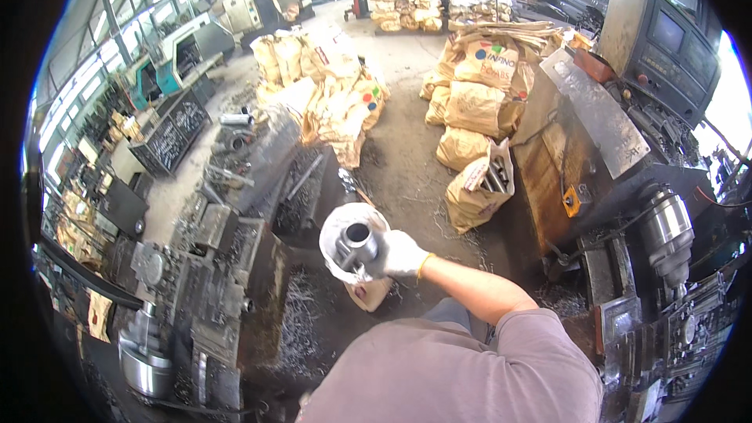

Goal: The person operates a metal turning machine, repeatedly loading cylindrical metal tubes into the chuck, starting the machine, and removing the processed parts. The person places the finished parts into a nearby basket and continues the cycle with new tubes.

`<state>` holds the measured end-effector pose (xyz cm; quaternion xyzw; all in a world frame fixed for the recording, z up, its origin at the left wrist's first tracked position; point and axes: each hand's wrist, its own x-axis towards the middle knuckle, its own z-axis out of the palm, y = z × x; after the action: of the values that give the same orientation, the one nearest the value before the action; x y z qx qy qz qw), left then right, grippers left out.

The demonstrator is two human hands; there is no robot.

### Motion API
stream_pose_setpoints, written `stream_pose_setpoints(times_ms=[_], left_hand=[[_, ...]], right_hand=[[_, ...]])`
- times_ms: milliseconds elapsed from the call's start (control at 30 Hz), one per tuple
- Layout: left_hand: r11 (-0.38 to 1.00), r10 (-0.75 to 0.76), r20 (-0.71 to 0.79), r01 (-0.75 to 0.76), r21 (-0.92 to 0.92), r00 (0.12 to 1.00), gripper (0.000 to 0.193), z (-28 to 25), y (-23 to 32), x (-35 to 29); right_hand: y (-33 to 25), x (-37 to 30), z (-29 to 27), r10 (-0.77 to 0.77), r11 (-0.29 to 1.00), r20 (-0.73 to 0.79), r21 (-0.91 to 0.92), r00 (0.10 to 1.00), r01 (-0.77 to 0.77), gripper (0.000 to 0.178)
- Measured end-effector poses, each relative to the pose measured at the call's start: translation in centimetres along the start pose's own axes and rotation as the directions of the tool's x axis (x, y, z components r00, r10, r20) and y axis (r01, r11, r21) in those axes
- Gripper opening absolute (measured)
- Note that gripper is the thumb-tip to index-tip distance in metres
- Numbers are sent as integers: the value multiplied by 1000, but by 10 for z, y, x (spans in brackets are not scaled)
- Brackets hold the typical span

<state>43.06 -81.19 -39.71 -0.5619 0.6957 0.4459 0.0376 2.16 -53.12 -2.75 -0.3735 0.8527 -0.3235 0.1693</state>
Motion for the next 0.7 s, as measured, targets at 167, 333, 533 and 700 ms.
stream_pose_setpoints(times_ms=[167,333,533,700], left_hand=[[985,-8,-234,-32,-170,972,35,-30,44,-19],[958,-166,-582,-9,-286,796,33,-73,38,-43],[937,-338,-935,128,-325,103,30,-140,-91,-149],[155,-38,-980,970,186,194,38,-149,-181,-219]], right_hand=[[-28,37,19,-291,954,226,-7,930,300,53],[-21,85,48,-434,899,353,109,829,424,50],[-76,127,105,-583,812,414,262,699,522,49],[-129,154,160,-744,668,216,243,632,703,30]])
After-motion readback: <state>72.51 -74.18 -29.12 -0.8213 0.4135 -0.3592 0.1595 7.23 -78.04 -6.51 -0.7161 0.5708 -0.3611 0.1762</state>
